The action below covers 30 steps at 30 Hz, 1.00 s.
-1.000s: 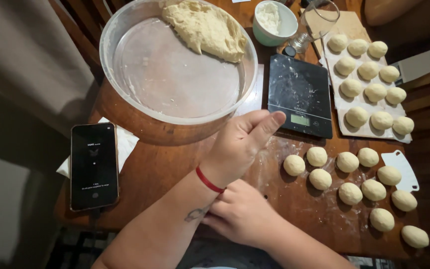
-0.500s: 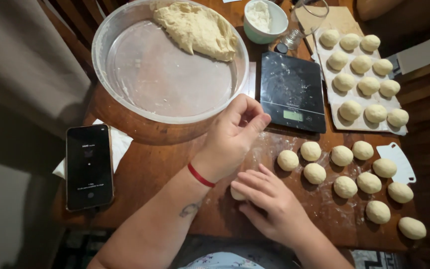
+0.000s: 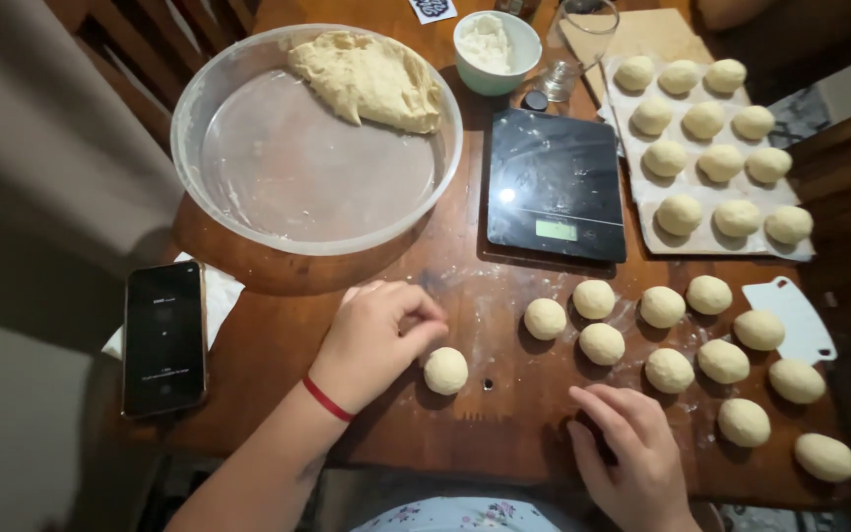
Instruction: Portioning and shaping bread dough into uniform balls using a digital scale for precision.
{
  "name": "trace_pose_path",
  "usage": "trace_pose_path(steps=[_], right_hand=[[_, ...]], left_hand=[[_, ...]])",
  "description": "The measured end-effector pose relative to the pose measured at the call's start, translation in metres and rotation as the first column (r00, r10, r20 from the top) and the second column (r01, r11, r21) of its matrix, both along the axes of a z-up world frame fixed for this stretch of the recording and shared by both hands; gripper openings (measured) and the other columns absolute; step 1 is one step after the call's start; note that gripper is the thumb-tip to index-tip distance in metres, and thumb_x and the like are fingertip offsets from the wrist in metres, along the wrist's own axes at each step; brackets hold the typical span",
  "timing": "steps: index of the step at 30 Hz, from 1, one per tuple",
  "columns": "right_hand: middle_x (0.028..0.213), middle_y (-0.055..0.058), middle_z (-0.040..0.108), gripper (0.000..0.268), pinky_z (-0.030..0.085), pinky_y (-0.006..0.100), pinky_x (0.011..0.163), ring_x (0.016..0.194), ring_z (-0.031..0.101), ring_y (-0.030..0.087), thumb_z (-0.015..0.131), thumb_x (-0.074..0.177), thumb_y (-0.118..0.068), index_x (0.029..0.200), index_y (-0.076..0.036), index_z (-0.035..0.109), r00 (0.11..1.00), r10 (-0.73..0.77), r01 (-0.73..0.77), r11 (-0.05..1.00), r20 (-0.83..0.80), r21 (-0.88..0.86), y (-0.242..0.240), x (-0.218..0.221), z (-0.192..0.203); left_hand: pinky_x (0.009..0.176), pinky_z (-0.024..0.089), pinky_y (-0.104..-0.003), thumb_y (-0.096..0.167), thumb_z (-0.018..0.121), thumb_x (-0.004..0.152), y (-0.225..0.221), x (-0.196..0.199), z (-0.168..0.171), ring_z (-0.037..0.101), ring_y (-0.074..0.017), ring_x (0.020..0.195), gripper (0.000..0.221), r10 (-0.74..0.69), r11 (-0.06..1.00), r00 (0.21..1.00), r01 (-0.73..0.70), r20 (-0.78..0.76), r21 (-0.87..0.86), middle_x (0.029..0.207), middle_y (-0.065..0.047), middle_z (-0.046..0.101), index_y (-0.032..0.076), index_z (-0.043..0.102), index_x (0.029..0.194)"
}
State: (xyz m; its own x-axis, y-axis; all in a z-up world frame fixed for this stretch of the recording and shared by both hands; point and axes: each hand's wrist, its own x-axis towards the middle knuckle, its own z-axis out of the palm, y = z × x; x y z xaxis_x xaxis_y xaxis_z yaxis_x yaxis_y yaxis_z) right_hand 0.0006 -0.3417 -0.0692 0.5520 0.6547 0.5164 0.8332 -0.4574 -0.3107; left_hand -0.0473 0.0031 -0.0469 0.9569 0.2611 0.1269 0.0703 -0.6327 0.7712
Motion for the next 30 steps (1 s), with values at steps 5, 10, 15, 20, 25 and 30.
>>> trace_pose_path(steps=[5, 10, 15, 20, 25, 30], right_hand=[[0.128, 0.011, 0.073, 0.041, 0.056, 0.043, 0.104, 0.113, 0.071, 0.029, 0.076, 0.095, -0.015, 0.135, -0.01, 0.072, 1.0, 0.003, -0.003, 1.0, 0.001, 0.008, 0.003, -0.001, 0.002], [0.125, 0.008, 0.074, 0.038, 0.055, 0.04, 0.105, 0.11, 0.071, 0.027, 0.078, 0.094, -0.013, 0.131, -0.011, 0.075, 1.0, 0.01, -0.011, 0.997, 0.016, 0.082, 0.003, -0.002, 0.001], [0.126, 0.007, 0.073, 0.038, 0.056, 0.039, 0.106, 0.11, 0.069, 0.027, 0.078, 0.093, -0.016, 0.131, -0.012, 0.076, 1.0, -0.016, 0.016, 0.995, -0.001, 0.098, 0.0, -0.003, -0.003], [0.125, 0.007, 0.073, 0.037, 0.056, 0.039, 0.104, 0.109, 0.069, 0.026, 0.078, 0.094, -0.015, 0.131, -0.012, 0.076, 1.0, -0.005, 0.005, 0.996, 0.0, 0.094, 0.0, -0.003, 0.001], [0.123, 0.007, 0.073, 0.034, 0.056, 0.039, 0.101, 0.106, 0.07, 0.026, 0.076, 0.095, -0.016, 0.129, -0.01, 0.076, 0.999, 0.032, -0.034, 0.993, 0.022, 0.11, -0.002, -0.002, 0.002], [0.125, 0.009, 0.072, 0.037, 0.056, 0.037, 0.101, 0.108, 0.071, 0.026, 0.075, 0.095, -0.017, 0.131, -0.011, 0.075, 0.999, 0.044, -0.044, 0.994, 0.006, 0.102, -0.005, 0.0, -0.001]], left_hand=[[0.097, 0.041, -0.042, 0.043, 0.077, 0.089, -0.003, -0.013, -0.002, 0.069, -0.0165, 0.095, 0.021, 0.038, 0.99, 0.996, -0.027, -0.079, 0.136, 0.09, 0.012, 0.078, 0.026, 0.079, 0.077], [0.103, 0.037, -0.05, 0.045, 0.057, 0.103, 0.0, -0.022, -0.011, 0.066, -0.0213, 0.123, 0.036, 0.047, 0.977, 0.998, -0.037, -0.044, 0.21, 0.124, 0.011, 0.081, 0.03, 0.089, 0.103], [0.096, 0.043, -0.047, 0.038, 0.068, 0.1, -0.006, -0.034, -0.002, 0.071, -0.022, 0.116, 0.022, 0.127, 0.938, 0.989, -0.145, 0.077, 0.316, 0.12, 0.008, 0.082, 0.026, 0.084, 0.111], [0.076, 0.049, -0.053, 0.029, 0.059, 0.106, -0.05, -0.053, 0.006, 0.074, -0.0305, 0.091, 0.03, 0.061, 0.91, 0.993, -0.097, 0.1, 0.404, 0.108, -0.007, 0.082, 0.012, 0.078, 0.121], [0.118, 0.045, -0.053, 0.026, 0.071, 0.103, -0.094, -0.041, -0.009, 0.063, -0.0364, 0.137, 0.049, -0.197, 0.903, 0.962, 0.102, 0.189, 0.418, 0.145, -0.022, 0.07, -0.003, 0.066, 0.142], [0.113, 0.04, -0.049, 0.038, 0.079, 0.09, -0.084, 0.011, -0.026, 0.058, -0.0317, 0.138, 0.038, -0.184, 0.739, 0.981, 0.091, 0.07, 0.667, 0.139, -0.01, 0.069, 0.016, 0.069, 0.12]])
